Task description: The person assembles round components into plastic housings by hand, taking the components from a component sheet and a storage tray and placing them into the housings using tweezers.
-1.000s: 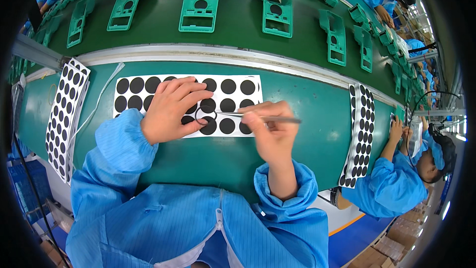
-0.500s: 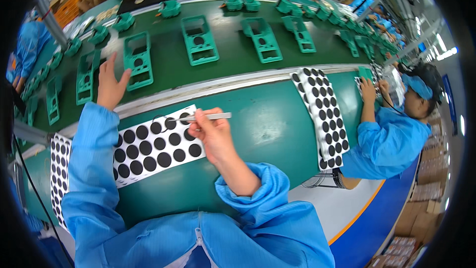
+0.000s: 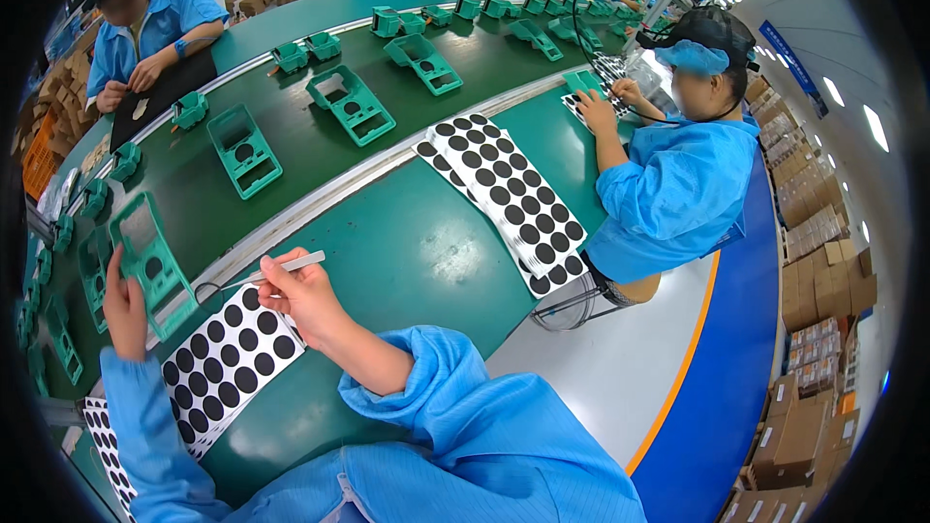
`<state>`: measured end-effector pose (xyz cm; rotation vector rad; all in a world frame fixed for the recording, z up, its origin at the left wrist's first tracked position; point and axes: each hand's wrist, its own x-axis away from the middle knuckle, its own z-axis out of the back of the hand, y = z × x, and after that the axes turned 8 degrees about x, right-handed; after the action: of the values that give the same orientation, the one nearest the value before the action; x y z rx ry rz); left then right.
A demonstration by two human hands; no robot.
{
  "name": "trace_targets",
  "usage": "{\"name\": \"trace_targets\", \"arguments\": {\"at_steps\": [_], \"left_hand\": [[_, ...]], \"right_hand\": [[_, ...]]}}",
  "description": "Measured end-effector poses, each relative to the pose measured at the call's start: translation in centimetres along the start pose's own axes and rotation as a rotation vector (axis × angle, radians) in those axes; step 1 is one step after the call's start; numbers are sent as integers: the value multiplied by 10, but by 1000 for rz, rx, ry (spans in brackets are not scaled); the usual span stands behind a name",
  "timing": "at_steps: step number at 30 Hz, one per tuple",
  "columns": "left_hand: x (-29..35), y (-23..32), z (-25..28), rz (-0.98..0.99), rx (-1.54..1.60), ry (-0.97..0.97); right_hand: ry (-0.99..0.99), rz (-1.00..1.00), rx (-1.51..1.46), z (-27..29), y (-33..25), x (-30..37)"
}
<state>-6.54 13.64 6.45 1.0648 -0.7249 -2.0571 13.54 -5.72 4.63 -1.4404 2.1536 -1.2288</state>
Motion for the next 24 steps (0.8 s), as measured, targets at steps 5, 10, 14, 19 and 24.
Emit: {"name": "trace_targets", "arguments": {"at_steps": [5, 10, 14, 19, 24], "left_hand": [[84, 59, 6, 122, -21, -117], [126, 69, 2, 186, -104, -151], [128, 57, -6, 98, -206, -175], [130, 60, 7, -103, -165, -120], [146, 52, 23, -255, -191, -350]], "right_hand": [[-21, -16, -112, 0, 6, 0], [-34, 35, 0, -15, 19, 12], [64, 208, 126, -24, 30, 24], [40, 447, 333, -21, 41, 43], [-65, 636, 498, -25, 58, 53]]}}
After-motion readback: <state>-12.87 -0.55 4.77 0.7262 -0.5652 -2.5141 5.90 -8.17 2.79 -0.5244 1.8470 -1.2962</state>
